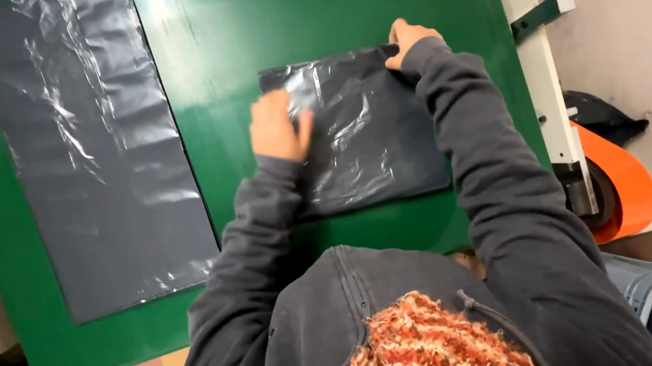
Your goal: Folding black plastic bags and placing them into a collection basket.
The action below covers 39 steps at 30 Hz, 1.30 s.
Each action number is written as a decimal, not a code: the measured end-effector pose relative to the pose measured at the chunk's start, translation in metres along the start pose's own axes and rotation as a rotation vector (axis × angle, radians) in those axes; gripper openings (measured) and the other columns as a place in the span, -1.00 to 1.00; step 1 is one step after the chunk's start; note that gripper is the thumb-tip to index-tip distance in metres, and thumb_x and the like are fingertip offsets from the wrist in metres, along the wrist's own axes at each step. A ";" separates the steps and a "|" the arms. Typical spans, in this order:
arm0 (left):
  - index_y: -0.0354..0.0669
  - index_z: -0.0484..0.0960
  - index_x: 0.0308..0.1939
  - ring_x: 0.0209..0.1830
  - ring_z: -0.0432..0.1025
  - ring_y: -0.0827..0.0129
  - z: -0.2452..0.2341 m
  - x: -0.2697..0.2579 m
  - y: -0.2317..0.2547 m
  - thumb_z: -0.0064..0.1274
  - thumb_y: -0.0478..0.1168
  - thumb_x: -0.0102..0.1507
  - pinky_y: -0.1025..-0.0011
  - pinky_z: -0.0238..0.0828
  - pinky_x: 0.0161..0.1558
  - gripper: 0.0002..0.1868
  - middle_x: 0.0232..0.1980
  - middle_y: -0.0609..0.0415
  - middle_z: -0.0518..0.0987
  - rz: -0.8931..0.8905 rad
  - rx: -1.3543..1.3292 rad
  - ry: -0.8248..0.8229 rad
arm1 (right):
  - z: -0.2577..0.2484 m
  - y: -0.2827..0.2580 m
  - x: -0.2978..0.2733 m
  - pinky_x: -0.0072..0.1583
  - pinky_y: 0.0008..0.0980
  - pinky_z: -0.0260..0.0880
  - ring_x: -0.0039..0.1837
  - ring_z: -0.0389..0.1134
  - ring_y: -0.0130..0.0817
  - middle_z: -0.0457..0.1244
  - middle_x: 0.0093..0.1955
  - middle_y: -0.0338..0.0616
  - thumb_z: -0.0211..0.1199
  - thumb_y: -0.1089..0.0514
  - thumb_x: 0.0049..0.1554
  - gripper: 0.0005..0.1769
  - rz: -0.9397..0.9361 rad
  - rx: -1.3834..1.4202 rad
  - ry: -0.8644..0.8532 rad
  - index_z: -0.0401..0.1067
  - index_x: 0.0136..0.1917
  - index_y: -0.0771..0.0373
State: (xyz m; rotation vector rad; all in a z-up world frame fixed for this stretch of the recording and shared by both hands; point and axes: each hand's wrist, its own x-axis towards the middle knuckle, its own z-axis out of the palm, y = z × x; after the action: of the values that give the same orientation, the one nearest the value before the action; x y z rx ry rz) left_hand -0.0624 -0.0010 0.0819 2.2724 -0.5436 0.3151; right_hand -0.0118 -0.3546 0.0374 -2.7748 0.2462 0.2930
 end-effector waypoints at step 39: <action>-0.06 0.64 -0.13 -0.12 0.58 0.10 0.011 -0.129 0.018 -0.02 0.00 0.30 0.19 0.50 -0.06 -0.73 -0.12 -0.05 0.65 0.394 -0.452 -1.050 | 0.137 -0.118 -0.352 0.44 -0.01 0.27 0.44 0.27 0.06 0.26 0.37 0.13 0.25 0.29 0.04 -0.43 -0.704 0.354 0.253 0.39 0.35 0.32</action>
State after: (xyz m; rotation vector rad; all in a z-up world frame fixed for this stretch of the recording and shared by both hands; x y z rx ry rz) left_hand -0.1842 0.0166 0.0365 1.7225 -1.4204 -0.8003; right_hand -0.3508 -0.1506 0.0294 -2.3524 -0.5602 -0.2556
